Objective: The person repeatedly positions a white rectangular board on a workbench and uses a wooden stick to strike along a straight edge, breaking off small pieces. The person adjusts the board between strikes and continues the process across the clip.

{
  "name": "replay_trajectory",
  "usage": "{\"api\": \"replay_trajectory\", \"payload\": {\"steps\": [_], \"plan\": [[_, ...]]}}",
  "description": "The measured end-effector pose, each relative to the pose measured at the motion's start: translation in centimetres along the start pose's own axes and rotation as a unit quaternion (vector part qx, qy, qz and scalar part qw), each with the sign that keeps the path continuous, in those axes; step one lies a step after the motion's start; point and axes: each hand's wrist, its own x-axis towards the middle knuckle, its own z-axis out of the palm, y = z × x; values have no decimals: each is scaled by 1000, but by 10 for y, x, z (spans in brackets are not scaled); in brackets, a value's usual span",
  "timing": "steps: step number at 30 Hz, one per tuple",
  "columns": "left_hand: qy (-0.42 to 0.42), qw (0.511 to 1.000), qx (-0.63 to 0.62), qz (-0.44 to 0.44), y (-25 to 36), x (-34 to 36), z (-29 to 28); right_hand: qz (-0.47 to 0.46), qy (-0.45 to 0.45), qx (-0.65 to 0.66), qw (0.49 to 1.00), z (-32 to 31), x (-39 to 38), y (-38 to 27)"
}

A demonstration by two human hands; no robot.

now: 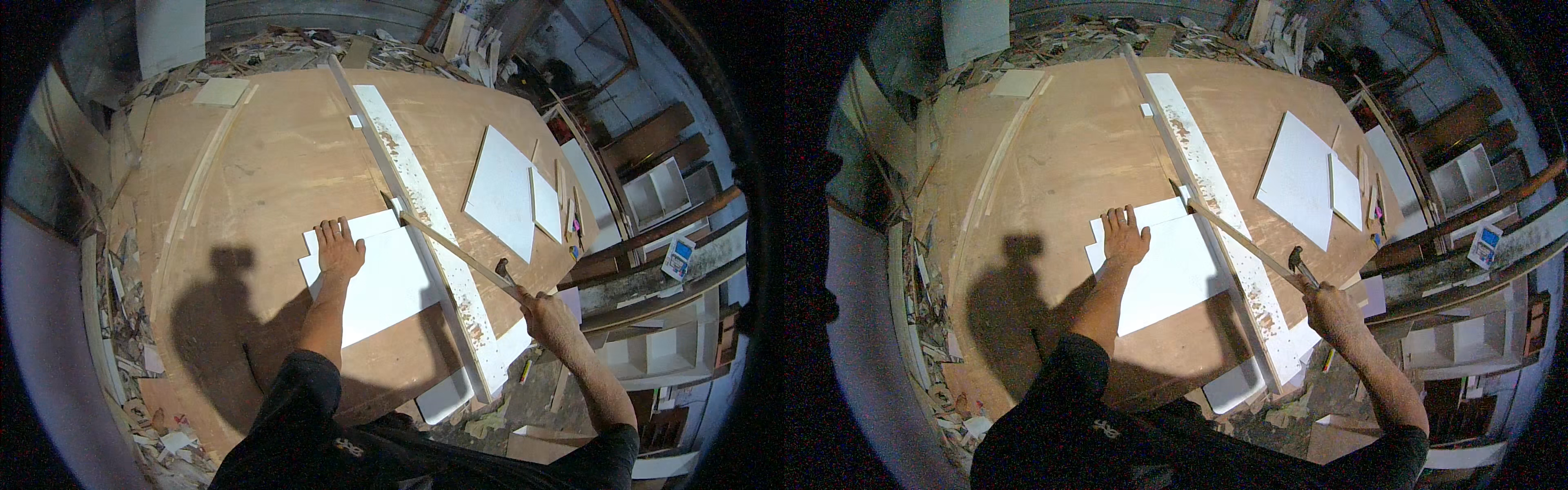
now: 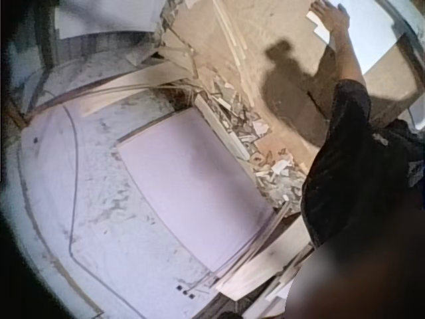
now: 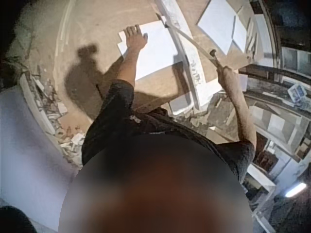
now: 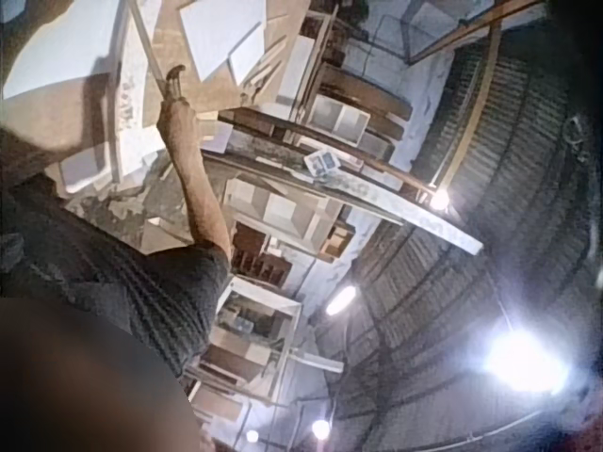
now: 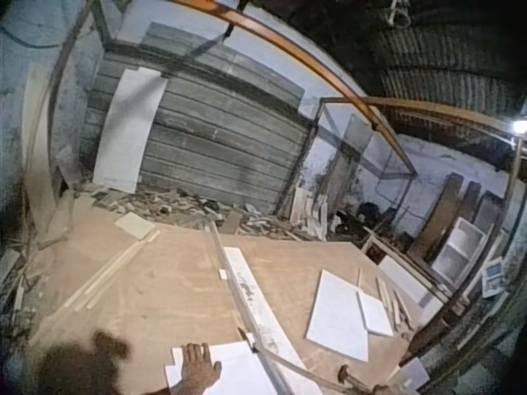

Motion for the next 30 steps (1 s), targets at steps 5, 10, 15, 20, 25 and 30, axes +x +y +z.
{"api": "replay_trajectory", "payload": {"steps": [5, 10, 15, 20, 25, 30], "plan": [[2, 1000, 7, 0, 1, 0, -2, -11, 8, -32, 999, -3, 6, -3], [-1, 1000, 1, 1, 0, -2, -6, -19, 12, -25, 999, -10, 11, -6], [-8, 1000, 5, 3, 1, -3, -8, -12, -3, -48, 999, -19, 14, -9], [2, 1000, 0, 2, 1, -4, -5, -18, 0, -59, 998, -28, 18, -12], [17, 1000, -5, 2, 1, -3, 1, -47, 13, -83, 995, -41, 19, -15], [51, 998, -27, 14, -2, -3, 8, -75, 25, -105, 991, -48, 23, -16]]}}
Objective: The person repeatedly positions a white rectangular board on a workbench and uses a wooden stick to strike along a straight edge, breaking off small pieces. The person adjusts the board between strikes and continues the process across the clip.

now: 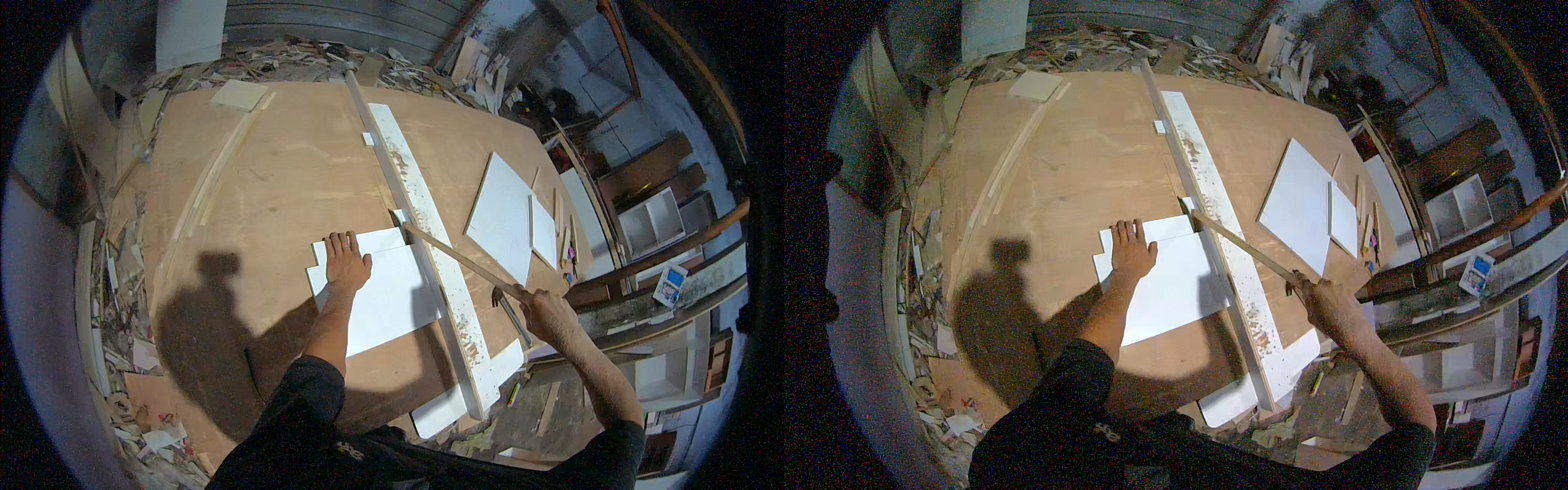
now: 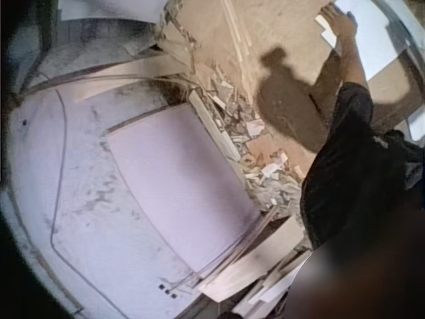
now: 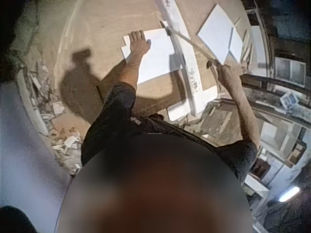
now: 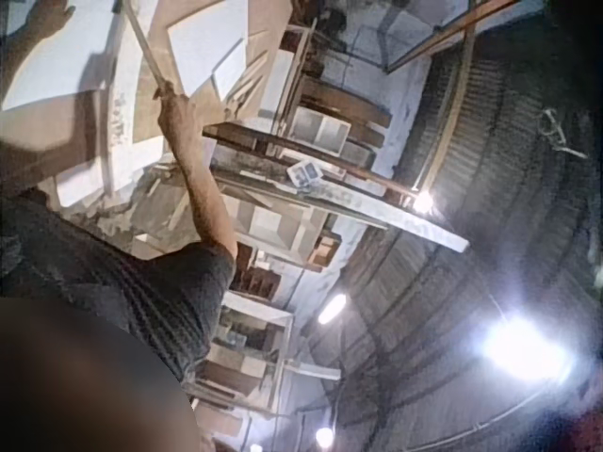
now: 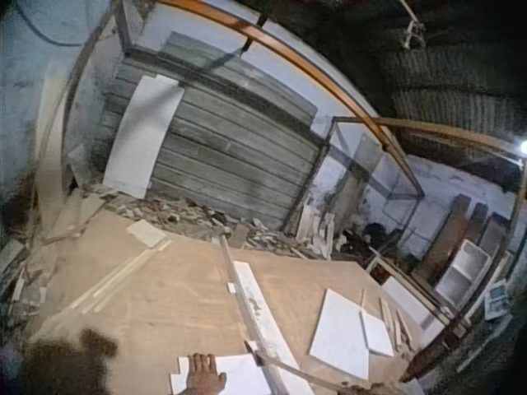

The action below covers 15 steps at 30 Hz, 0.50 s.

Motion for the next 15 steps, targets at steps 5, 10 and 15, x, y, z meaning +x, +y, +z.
{"api": "replay_trajectory", "payload": {"steps": [5, 10, 15], "plan": [[-4, 1000, -8, -5, 0, 1, 2, 8, 7, 13, 1000, -3, 7, -1], [12, 1000, -15, -3, 0, -1, 2, 8, 2, 1, 1000, 1, 15, 6], [10, 1000, -22, -4, 0, -3, 1, 11, 10, -62, 998, -2, 43, 13]]}}
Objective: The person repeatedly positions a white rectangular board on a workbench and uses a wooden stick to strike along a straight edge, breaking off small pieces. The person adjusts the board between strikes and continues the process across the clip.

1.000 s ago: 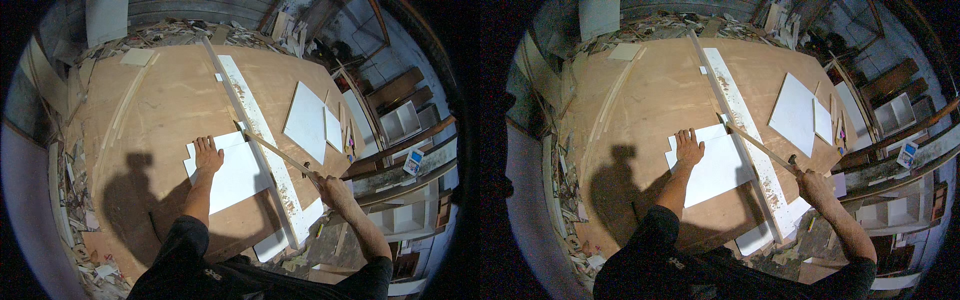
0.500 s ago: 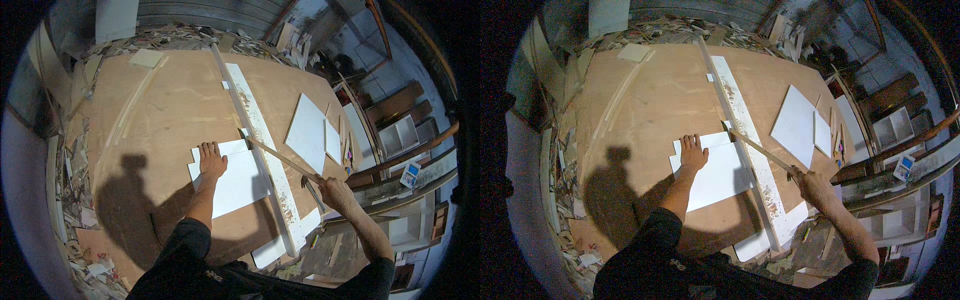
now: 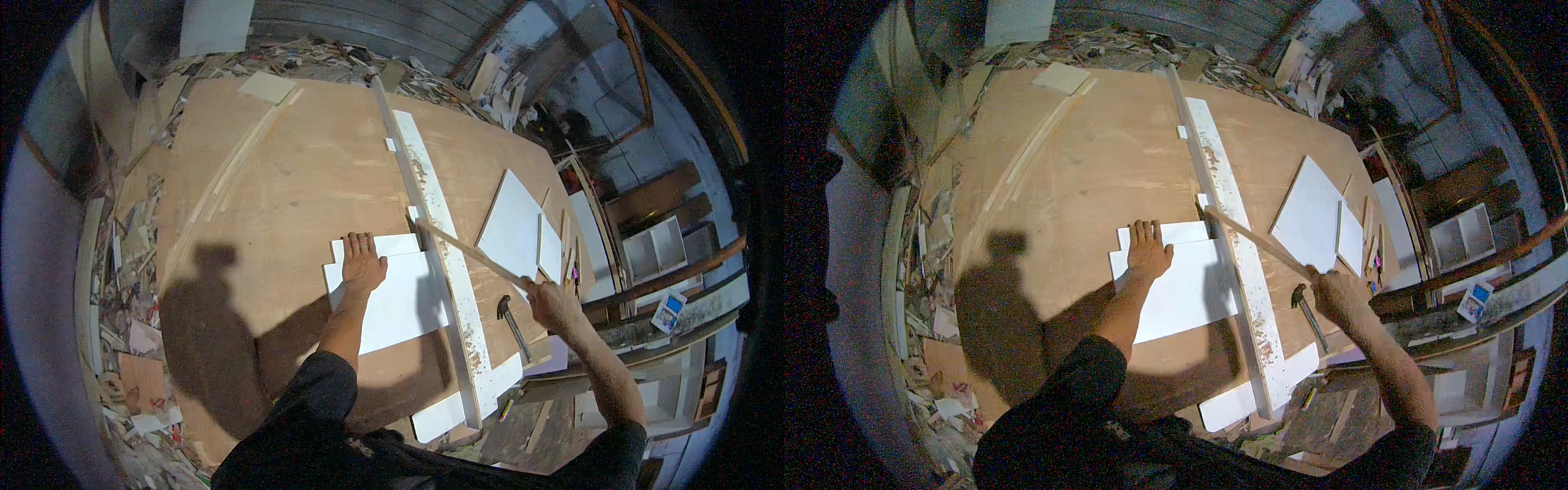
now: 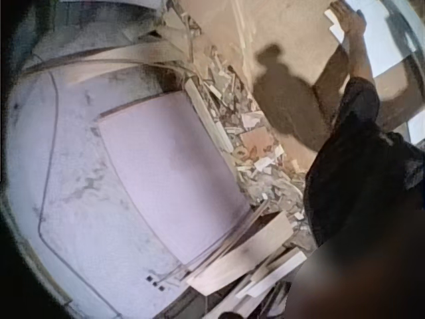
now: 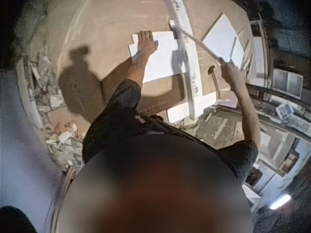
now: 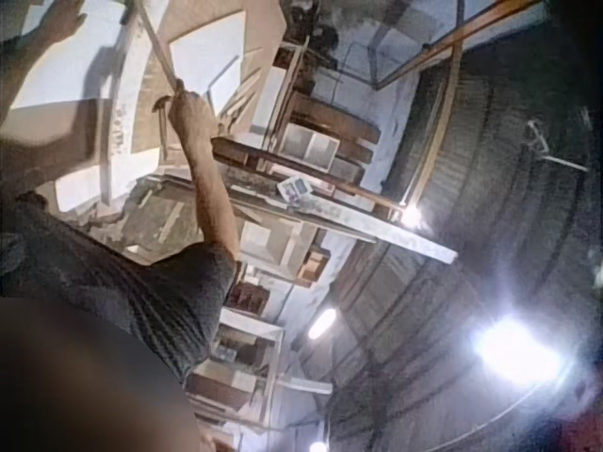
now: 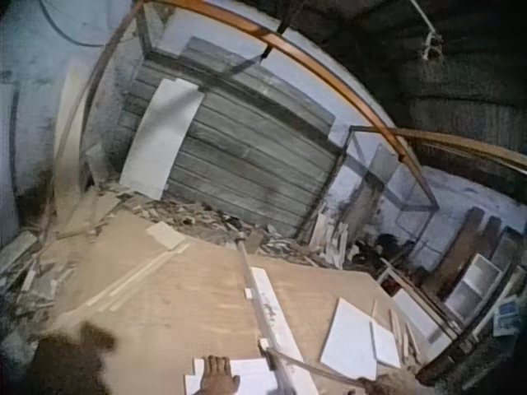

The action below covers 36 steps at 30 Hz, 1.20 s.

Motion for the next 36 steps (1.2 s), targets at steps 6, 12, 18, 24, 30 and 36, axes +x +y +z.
{"api": "replay_trajectory", "payload": {"steps": [6, 12, 18, 24, 30, 36], "plan": [[-23, 1000, 13, -10, 0, -1, -1, -15, 168, -6, 986, -95, 88, -41], [-3, 1000, 15, -3, -1, -2, 3, 51, 227, 140, 962, -169, -73, -13], [20, 1000, -15, 3, -2, -5, 0, 246, 180, 476, 825, -11, -218, -44], [-40, 999, 3, -4, 2, -59, -15, 289, 190, 681, 646, 95, -289, -98], [-23, 1000, -18, 2, -12, -111, -12, 277, 213, 676, 649, 142, -270, -120], [15, 993, 109, 36, -19, -150, -13, 306, 310, 605, 666, 253, -188, -107]]}}
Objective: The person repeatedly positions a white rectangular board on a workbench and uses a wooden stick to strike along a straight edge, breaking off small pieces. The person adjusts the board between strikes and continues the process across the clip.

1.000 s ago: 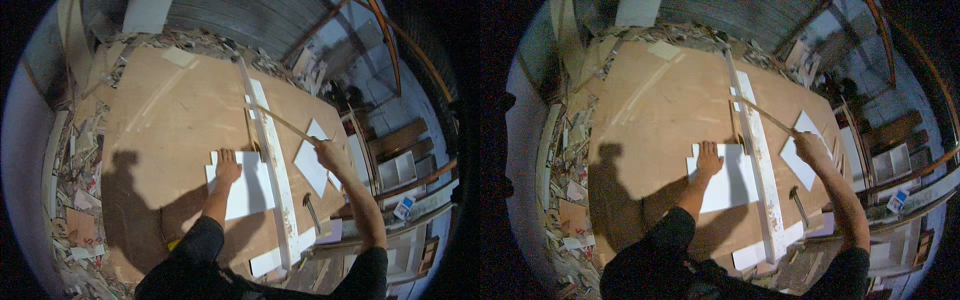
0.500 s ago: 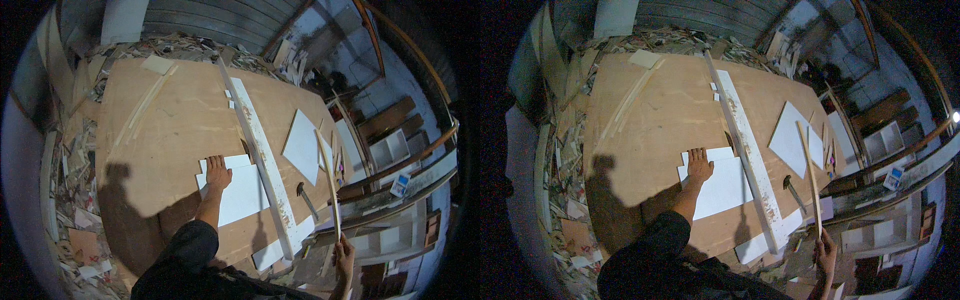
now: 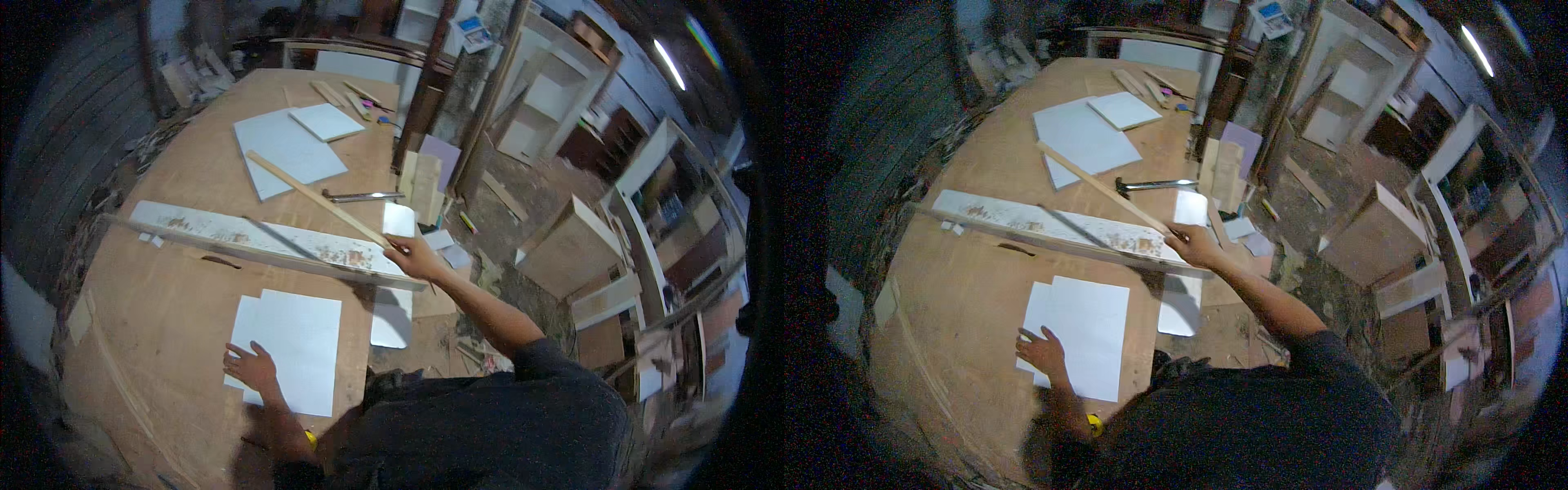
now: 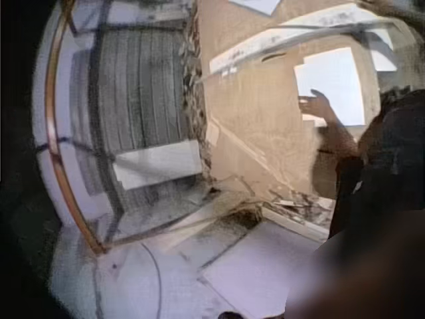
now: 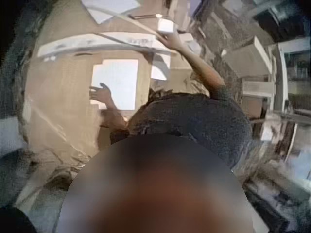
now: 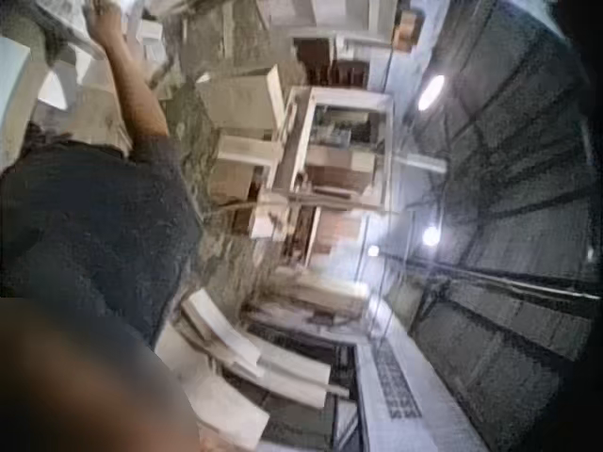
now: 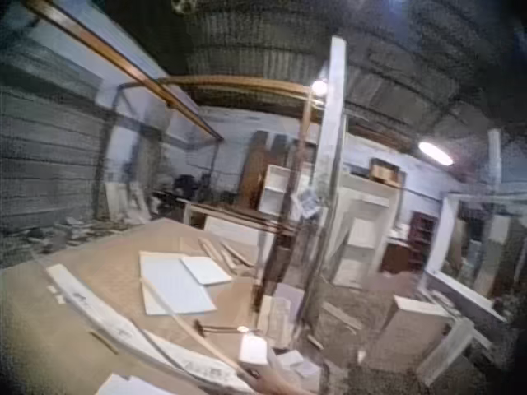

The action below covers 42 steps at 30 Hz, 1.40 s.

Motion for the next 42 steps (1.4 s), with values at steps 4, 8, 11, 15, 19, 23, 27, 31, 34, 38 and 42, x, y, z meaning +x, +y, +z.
{"api": "replay_trajectory", "payload": {"steps": [4, 8, 11, 15, 19, 23, 27, 31, 34, 38, 42], "plan": [[-33, 999, -12, 4, -12, -13, 9, -6, 7, -63, 998, 32, 96, 45], [64, 998, 6, 16, -5, -13, 17, -143, 64, -94, 983, 46, 153, 42], [77, 995, -60, 18, -7, -11, 19, -216, 59, -69, 972, 68, 108, 31], [75, 996, -33, 17, -24, -6, 10, -46, -74, 40, 995, 120, -37, 14], [25, 1000, -18, 3, -26, -1, 9, -201, -296, -22, 934, 142, -146, 5], [14, 1000, -7, 9, -5, -5, 16, -246, -330, -108, 905, 170, -167, -2], [45, 998, -11, 32, 31, -3, 28, -239, -349, -167, 891, 189, -149, 8], [51, 997, -65, -5, 59, 19, 37, -256, -329, -179, 891, 189, -139, 25], [49, 994, -98, 11, 84, 40, 45, -266, -318, -163, 895, 188, -136, 31], [25, 992, -123, 4, 93, 53, 54, -253, -323, -189, 892, 188, -134, 34], [0, 990, -131, 44, 83, 57, 53, -293, -289, -209, 887, 186, -124, 39]]}}
